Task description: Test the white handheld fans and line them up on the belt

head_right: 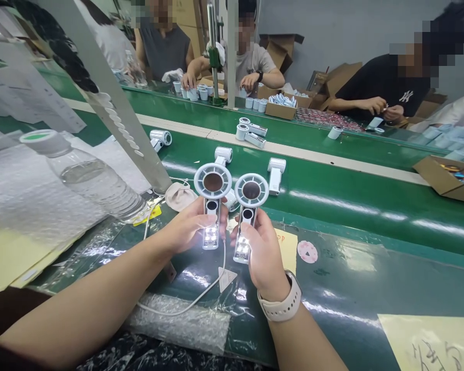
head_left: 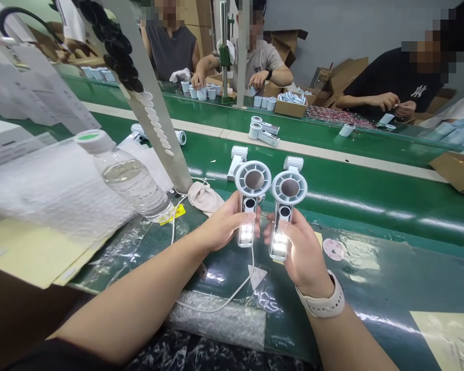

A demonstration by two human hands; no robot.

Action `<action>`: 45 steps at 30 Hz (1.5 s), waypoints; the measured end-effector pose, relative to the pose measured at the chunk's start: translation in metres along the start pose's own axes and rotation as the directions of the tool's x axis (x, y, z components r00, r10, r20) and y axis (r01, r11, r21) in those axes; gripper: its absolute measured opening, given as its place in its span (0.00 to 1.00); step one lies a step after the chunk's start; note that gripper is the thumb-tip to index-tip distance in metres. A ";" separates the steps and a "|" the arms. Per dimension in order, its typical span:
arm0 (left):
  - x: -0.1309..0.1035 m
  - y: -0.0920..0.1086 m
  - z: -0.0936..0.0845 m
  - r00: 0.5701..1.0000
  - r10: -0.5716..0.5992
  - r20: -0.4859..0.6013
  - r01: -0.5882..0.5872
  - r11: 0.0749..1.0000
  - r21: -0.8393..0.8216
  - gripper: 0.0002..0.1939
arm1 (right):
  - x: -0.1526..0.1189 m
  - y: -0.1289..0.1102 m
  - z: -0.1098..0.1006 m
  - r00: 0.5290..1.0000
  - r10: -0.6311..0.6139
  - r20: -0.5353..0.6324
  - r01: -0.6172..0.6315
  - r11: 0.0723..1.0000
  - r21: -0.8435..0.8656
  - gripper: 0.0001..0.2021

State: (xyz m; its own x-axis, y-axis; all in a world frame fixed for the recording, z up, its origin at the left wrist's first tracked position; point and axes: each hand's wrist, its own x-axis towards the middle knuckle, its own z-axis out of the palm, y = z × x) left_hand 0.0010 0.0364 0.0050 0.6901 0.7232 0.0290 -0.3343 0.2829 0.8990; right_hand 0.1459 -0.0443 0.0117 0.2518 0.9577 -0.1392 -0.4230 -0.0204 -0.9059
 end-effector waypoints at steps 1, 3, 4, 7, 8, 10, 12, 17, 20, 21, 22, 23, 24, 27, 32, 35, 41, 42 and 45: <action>0.000 0.001 0.000 1.000 0.003 -0.003 -0.003 1.000 0.006 0.18 | 0.000 0.000 0.001 1.000 -0.001 0.008 0.001 1.000 0.000 0.08; 0.000 0.002 0.000 1.000 0.015 0.005 -0.015 1.000 0.026 0.16 | -0.001 0.000 0.001 0.999 -0.024 0.025 0.024 1.000 -0.012 0.08; 0.000 0.002 0.000 1.000 0.023 0.012 -0.023 0.999 0.040 0.15 | -0.001 0.000 0.000 0.999 -0.039 0.027 0.040 0.999 -0.024 0.08; -0.001 0.001 -0.001 1.000 0.028 -0.006 -0.027 0.993 0.114 0.15 | 0.002 0.003 -0.005 0.998 -0.068 0.006 0.069 0.996 -0.051 0.07; -0.001 0.001 -0.002 0.999 0.024 -0.034 -0.018 0.989 0.145 0.16 | 0.003 0.004 -0.007 0.998 -0.070 -0.001 0.070 0.997 -0.036 0.08; -0.001 0.000 -0.003 0.994 0.017 -0.110 0.005 0.980 0.199 0.21 | 0.006 0.004 -0.011 0.998 -0.068 0.011 0.068 0.997 0.033 0.09; -0.001 -0.001 -0.003 0.987 0.019 -0.157 0.016 0.976 0.218 0.25 | 0.007 0.003 -0.013 0.997 -0.048 0.065 0.040 0.993 0.115 0.13; -0.006 0.002 -0.002 0.990 0.078 -0.119 -0.060 0.987 0.146 0.22 | 0.004 -0.001 -0.009 0.990 0.001 0.141 -0.024 0.987 0.160 0.21; -0.012 0.005 -0.002 0.994 0.081 -0.068 -0.072 0.990 0.123 0.23 | -0.002 -0.001 -0.006 0.986 -0.031 0.164 0.006 0.988 0.152 0.19; -0.013 0.006 -0.001 0.995 0.084 -0.048 -0.078 0.990 0.114 0.24 | -0.003 -0.001 -0.006 0.985 -0.043 0.168 0.018 0.989 0.145 0.18; -0.014 0.007 -0.001 0.996 0.089 -0.030 -0.085 0.991 0.104 0.25 | -0.005 -0.001 -0.006 0.985 -0.053 0.163 0.030 0.990 0.138 0.18; -0.015 0.008 0.000 0.995 0.094 -0.014 -0.093 0.991 0.095 0.26 | -0.005 -0.001 -0.007 0.987 -0.059 0.149 0.039 0.990 0.133 0.19; -0.016 0.009 0.000 0.995 0.097 -0.004 -0.096 0.991 0.088 0.26 | -0.005 -0.002 -0.008 0.990 -0.065 0.127 0.048 0.990 0.133 0.19; -0.016 0.011 0.003 0.997 0.071 -0.018 -0.069 0.994 0.080 0.25 | -0.001 -0.004 -0.010 0.997 -0.051 0.056 0.042 0.986 0.159 0.17; -0.011 0.015 0.006 0.990 -0.040 -0.137 0.046 0.998 0.044 0.27 | 0.007 -0.009 -0.014 0.997 0.067 0.037 -0.074 0.968 0.239 0.13; -0.010 0.017 0.005 0.987 -0.129 -0.098 0.125 0.991 -0.043 0.32 | 0.006 -0.010 -0.014 0.988 0.114 0.100 -0.136 0.955 0.262 0.13; -0.008 0.011 0.001 0.980 -0.171 -0.100 0.166 0.984 -0.056 0.29 | 0.002 -0.010 -0.011 0.982 0.083 0.169 -0.130 0.950 0.285 0.13; -0.007 0.009 0.001 0.980 -0.164 -0.117 0.158 0.986 -0.062 0.29 | 0.002 -0.009 -0.011 0.984 0.072 0.161 -0.117 0.949 0.292 0.13; -0.006 0.006 0.001 0.977 -0.174 -0.124 0.165 0.983 -0.080 0.28 | 0.003 -0.009 -0.013 0.989 0.024 0.147 -0.068 0.952 0.298 0.10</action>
State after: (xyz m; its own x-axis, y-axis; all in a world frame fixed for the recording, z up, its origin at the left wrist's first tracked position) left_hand -0.0044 0.0330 0.0112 0.6524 0.7356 -0.1824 -0.2660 0.4477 0.8537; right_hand 0.1614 -0.0452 0.0143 0.1112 0.9886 -0.1010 -0.6793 0.0014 -0.7338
